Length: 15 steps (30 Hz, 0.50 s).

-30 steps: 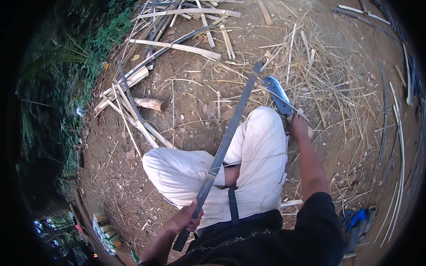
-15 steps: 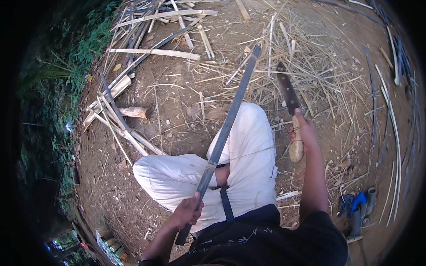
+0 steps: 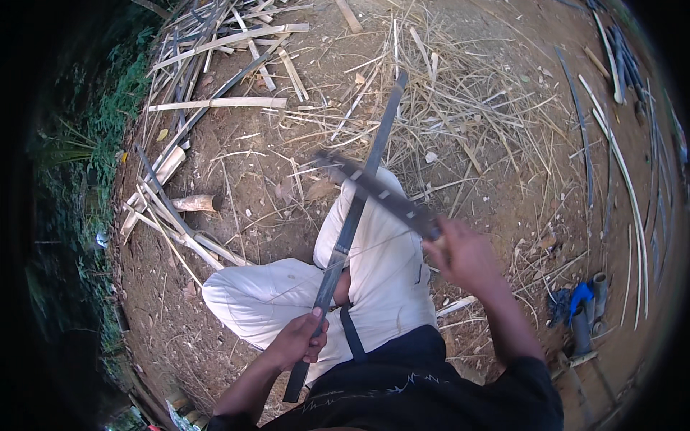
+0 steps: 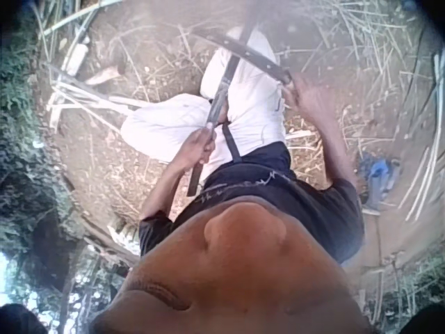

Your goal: The person shaves a long strip of bamboo using a knife while sitting on the ground outdoors.

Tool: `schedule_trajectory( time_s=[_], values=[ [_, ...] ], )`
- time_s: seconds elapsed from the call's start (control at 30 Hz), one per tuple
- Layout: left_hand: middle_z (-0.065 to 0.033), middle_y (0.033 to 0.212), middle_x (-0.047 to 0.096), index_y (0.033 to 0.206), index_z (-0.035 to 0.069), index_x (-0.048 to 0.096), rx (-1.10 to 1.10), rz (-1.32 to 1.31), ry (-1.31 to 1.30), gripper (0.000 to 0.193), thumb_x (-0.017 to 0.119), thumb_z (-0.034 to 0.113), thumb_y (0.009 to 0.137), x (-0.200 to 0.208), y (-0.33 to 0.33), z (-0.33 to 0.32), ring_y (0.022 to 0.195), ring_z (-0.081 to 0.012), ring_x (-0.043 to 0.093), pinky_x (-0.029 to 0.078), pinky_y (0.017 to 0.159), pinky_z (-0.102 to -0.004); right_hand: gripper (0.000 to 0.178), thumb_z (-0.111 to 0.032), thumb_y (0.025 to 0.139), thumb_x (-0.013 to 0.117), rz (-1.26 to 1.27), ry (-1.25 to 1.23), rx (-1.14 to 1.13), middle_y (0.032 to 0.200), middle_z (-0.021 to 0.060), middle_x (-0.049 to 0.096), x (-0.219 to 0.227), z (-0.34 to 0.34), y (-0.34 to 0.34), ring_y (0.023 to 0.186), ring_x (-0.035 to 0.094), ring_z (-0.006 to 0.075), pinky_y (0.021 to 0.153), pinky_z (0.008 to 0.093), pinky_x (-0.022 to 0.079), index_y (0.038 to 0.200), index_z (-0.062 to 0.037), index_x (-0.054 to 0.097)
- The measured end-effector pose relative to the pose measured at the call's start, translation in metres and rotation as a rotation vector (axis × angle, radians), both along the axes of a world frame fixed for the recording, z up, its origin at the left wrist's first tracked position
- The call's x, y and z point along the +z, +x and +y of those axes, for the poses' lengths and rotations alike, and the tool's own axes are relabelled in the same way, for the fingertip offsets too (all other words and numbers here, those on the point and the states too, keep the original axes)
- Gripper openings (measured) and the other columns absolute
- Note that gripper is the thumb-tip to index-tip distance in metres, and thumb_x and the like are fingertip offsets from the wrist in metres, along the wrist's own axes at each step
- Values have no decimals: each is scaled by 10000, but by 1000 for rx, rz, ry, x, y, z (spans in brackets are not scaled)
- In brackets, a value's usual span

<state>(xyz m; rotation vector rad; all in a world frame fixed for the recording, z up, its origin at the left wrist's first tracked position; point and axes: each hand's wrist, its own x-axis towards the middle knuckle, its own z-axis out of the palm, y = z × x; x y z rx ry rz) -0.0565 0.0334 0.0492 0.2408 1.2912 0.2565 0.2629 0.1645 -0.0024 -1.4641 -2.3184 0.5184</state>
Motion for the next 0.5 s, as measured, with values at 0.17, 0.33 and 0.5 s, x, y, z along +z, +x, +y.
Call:
schedule_trajectory(
  time_s=[0.17, 0.33, 0.5],
  values=[
    [17, 640, 362, 942, 73, 444, -76, 81, 4, 480, 363, 538, 1031, 17, -4, 18, 437, -63, 314, 310, 397, -239, 416, -273, 860, 660, -2, -179, 135, 983, 204, 627, -3, 10, -19, 821, 646, 395, 716, 469, 530, 1142, 6, 534],
    [-66, 655, 530, 875, 20, 525, -273, 409, 130, 513, 400, 494, 1026, 10, -4, 13, 547, -158, 512, 441, 546, -322, 349, -269, 813, 688, -153, -216, 76, 910, 154, 635, -2, 30, -35, 834, 651, 341, 726, 441, 534, 1009, -24, 536],
    [-94, 641, 547, 858, -8, 543, -329, 522, 244, 496, 407, 432, 1040, 8, 4, 4, 638, -200, 555, 458, 643, -364, 348, -297, 786, 711, -142, 101, 328, 854, 128, 647, -29, 42, -37, 800, 663, 302, 710, 430, 541, 958, -42, 547]
  ],
)
